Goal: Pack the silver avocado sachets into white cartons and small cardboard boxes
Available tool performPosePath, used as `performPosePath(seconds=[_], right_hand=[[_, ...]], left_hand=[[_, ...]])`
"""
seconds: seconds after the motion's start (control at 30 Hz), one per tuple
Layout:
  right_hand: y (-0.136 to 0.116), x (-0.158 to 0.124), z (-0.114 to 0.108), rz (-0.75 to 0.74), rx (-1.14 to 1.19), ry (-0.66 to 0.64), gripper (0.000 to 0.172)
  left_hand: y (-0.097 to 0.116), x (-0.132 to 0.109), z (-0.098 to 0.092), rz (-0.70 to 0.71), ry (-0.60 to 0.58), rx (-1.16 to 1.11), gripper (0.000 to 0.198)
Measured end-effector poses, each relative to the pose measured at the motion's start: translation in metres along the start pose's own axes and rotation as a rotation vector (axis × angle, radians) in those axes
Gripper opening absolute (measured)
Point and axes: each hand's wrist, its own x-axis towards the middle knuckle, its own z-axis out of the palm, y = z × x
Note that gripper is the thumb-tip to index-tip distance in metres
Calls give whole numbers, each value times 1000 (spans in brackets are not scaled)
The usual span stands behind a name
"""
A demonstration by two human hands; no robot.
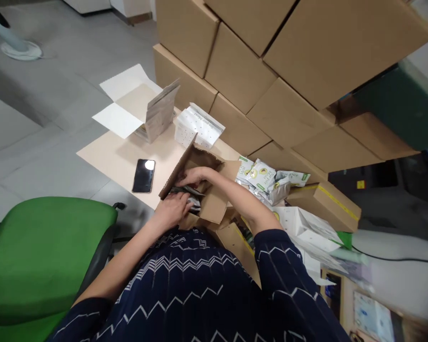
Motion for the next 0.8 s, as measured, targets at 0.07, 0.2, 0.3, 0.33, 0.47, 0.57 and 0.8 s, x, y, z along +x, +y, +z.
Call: performPosePath(seconds=[0.07, 0.2, 0.3, 0.33, 0.47, 0.57, 0.8], right_hand=[[7, -6, 4, 21, 130, 4, 66], [10, -18, 9, 12, 276, 34, 60], [14, -45, 0, -168, 388, 149, 48], [21, -57, -6, -236, 431, 230, 46], [90, -108, -38, -148, 464, 980, 54], [170, -123, -46, 331, 187, 1383, 50], [288, -107, 8, 982, -266, 815, 94]], left_hand=[[1, 11, -1, -85, -37, 29, 34], [0, 31, -3, -135, -125, 111, 46], [-2, 38, -6, -149, -153, 138, 34], [-3, 38, -6, -157, -151, 141, 33], [-4, 35, -4, -157, -99, 155, 33], [-4, 34, 1, -121, -20, 144, 31], [-4, 34, 0, -85, 39, 88, 25]])
